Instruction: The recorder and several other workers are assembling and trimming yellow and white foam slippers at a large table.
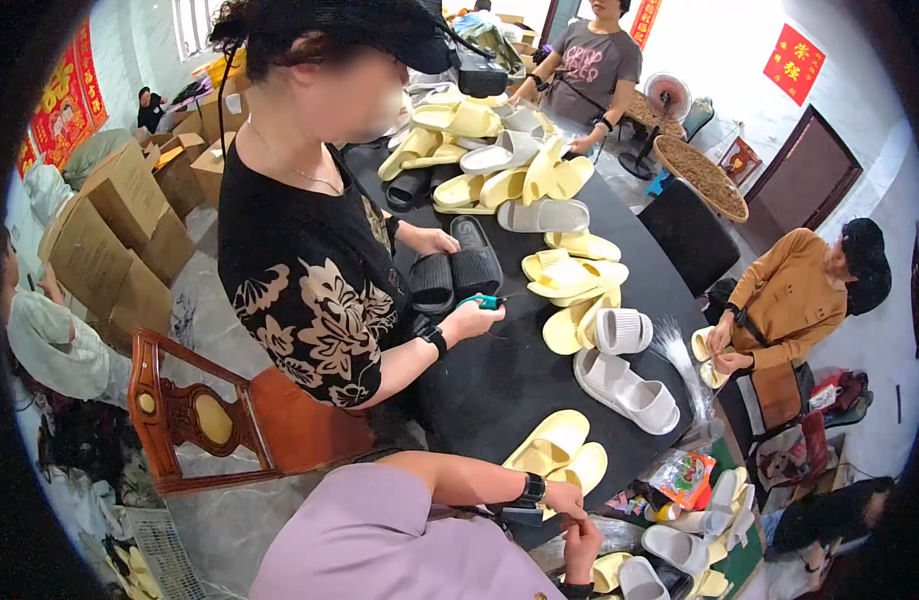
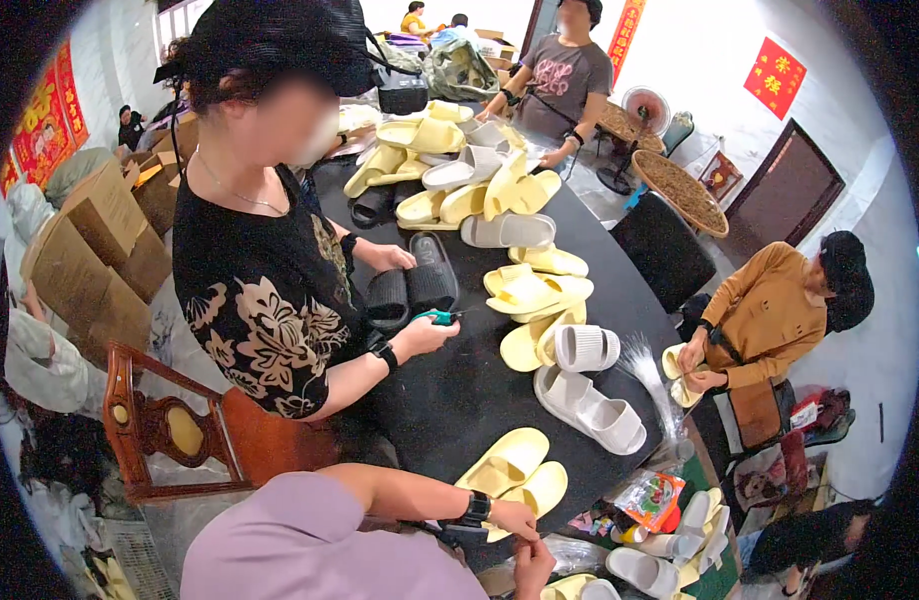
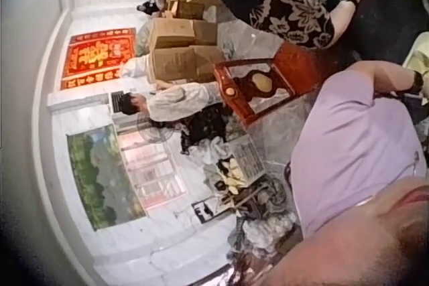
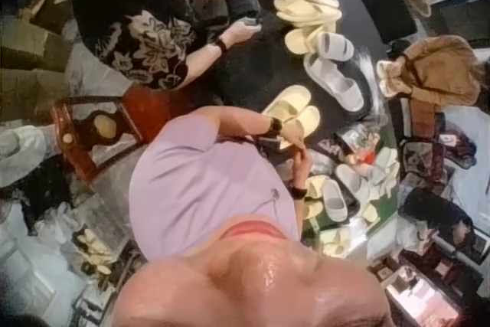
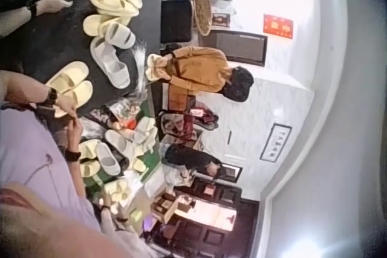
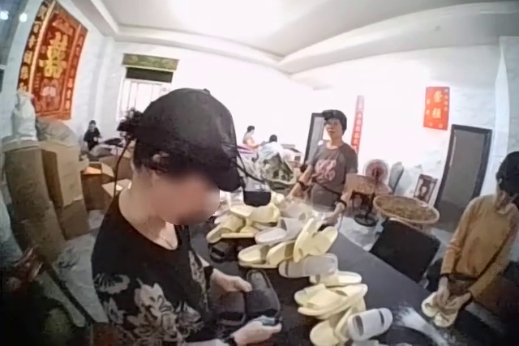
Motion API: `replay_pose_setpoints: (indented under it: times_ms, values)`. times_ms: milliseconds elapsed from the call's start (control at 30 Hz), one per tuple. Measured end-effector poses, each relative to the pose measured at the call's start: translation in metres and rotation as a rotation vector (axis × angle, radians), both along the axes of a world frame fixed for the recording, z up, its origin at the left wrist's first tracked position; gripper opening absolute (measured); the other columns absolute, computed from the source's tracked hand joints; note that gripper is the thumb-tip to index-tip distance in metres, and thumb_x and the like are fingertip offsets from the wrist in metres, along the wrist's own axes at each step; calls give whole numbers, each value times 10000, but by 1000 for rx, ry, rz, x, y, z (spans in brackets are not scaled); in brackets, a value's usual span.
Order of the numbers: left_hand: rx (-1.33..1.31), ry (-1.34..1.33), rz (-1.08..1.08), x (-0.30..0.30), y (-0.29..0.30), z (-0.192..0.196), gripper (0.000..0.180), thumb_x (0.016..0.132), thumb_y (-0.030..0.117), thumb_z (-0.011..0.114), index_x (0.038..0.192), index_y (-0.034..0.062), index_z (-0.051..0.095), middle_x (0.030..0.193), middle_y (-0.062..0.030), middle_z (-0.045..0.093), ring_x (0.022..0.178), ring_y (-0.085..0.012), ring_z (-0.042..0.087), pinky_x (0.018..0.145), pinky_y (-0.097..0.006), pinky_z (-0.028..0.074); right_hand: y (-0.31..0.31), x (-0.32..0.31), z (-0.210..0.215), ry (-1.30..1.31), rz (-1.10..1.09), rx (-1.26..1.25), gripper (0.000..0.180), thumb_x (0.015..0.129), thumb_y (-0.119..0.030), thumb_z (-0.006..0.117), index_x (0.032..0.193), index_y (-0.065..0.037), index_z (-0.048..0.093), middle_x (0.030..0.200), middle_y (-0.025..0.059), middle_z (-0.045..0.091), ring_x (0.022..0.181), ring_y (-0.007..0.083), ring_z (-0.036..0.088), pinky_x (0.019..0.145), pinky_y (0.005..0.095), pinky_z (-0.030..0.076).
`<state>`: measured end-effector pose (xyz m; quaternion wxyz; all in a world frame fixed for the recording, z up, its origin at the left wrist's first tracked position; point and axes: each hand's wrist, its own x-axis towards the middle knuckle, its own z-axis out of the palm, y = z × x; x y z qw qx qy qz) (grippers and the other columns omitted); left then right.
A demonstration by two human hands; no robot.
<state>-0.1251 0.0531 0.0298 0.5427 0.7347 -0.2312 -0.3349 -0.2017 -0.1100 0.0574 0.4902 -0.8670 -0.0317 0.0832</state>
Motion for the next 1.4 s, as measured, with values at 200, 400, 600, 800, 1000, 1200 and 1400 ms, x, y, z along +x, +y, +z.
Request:
replay_pose_setpoints:
  times_ms: [200,400,600,800,1000,1200,1400]
  values:
    - [-209,146,32,6,-11,-12,154,726,206,650,793,82,714,550,7,567,459,-91,476,399,-253,349,-7,-8,-23,5,-34,40,142,847,-74,565,840,26,665,682,63,649,578,93,580,488,232,455]
    - [-151,189,31,14,-4,0,89,671,101,631,707,30,672,591,-42,617,491,-116,570,419,-253,430,-49,0,-50,-189,-398,-41,261,844,-59,542,1095,15,546,721,43,565,524,91,506,473,235,429]
    - [-85,217,-189,19,-6,12,116,729,117,608,710,9,647,596,-51,611,503,-125,578,426,-263,452,-95,12,-102,-368,-211,-426,214,790,-42,545,988,32,581,757,109,587,666,229,562,656,326,478]
    - [-61,177,-225,28,12,37,110,727,106,615,708,0,638,601,-53,603,509,-128,571,437,-267,457,-126,18,-138,-176,-293,-513,189,796,-86,515,871,19,654,837,197,643,802,336,616,756,405,478]
    - [-298,384,-256,50,56,78,109,740,116,667,793,21,664,644,-32,616,528,-101,549,478,-243,450,-152,16,-157,-18,-259,-682,200,778,-99,508,838,9,666,808,214,635,789,377,607,755,430,477]
    - [-743,667,220,68,108,76,163,860,156,627,945,17,614,808,-37,624,655,-86,569,589,-220,475,-155,18,-136,-175,-445,-591,178,750,-17,523,873,30,643,842,203,642,802,372,607,772,415,476]
    - [-794,739,433,54,115,66,153,893,143,592,997,31,591,911,-43,629,782,-99,605,703,-228,503,-47,68,9,108,-439,288,174,834,-70,527,959,-1,627,650,32,573,431,70,416,395,214,301]
